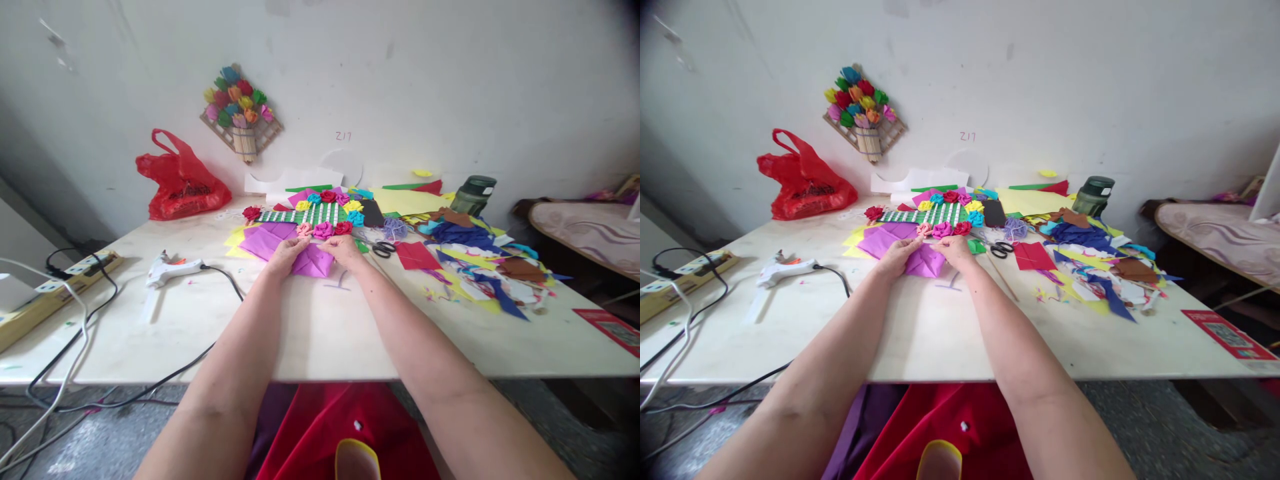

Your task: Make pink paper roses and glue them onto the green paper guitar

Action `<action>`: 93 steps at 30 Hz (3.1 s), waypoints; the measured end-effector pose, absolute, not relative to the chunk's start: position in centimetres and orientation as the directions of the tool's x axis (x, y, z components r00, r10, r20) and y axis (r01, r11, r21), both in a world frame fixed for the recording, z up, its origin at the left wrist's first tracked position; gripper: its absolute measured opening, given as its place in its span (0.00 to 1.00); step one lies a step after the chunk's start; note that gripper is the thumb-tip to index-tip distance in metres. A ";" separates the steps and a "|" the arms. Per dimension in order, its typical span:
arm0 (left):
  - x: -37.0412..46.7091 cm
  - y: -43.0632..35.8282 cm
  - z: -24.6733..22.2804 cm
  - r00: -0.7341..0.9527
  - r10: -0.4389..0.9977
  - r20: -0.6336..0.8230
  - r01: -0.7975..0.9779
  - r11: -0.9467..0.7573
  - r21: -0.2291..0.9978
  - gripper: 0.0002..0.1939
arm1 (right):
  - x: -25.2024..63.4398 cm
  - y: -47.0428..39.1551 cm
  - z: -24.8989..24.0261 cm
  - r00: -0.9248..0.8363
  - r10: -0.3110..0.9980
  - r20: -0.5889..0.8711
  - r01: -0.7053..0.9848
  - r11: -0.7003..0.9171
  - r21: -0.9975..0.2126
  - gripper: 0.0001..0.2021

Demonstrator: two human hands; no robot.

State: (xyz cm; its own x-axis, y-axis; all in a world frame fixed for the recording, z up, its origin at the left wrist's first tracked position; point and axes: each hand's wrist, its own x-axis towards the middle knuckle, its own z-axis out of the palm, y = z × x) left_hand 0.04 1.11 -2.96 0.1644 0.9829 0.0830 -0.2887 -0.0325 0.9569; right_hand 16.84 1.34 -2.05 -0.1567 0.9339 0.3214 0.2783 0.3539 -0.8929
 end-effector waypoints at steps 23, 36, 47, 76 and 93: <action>0.1 1.1 -2.9 0.107 0.988 0.108 -0.268 -0.076 0.961 0.22 | 17.2 1.8 -2.2 -0.201 0.927 0.316 0.244 0.360 -0.900 0.22; -0.1 1.3 -2.8 0.093 0.989 0.119 -0.272 -0.089 0.958 0.20 | 17.5 1.4 -1.7 -0.167 0.928 0.332 0.216 0.363 -0.906 0.22; -0.4 1.4 -3.0 0.136 0.988 0.072 -0.262 -0.035 0.964 0.20 | 17.2 1.5 -1.9 -0.161 0.933 0.321 0.159 0.345 -0.925 0.16; -0.5 0.5 -1.8 0.118 0.983 0.143 -0.435 -0.078 0.897 0.39 | 16.4 1.9 -2.2 0.037 0.937 0.347 0.054 0.345 -0.937 0.23; -0.1 1.0 -2.3 0.144 0.979 0.142 -0.463 -0.060 0.884 0.17 | 16.3 2.4 -2.6 0.123 0.941 0.317 0.136 0.300 -0.944 0.19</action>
State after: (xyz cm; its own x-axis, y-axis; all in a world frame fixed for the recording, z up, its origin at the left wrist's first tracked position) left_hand -0.07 1.00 -2.34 0.1442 0.9793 0.1418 -0.4628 -0.0599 0.8844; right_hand 16.33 2.40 -2.57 0.1227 0.9406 0.3167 0.1364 0.3001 -0.9441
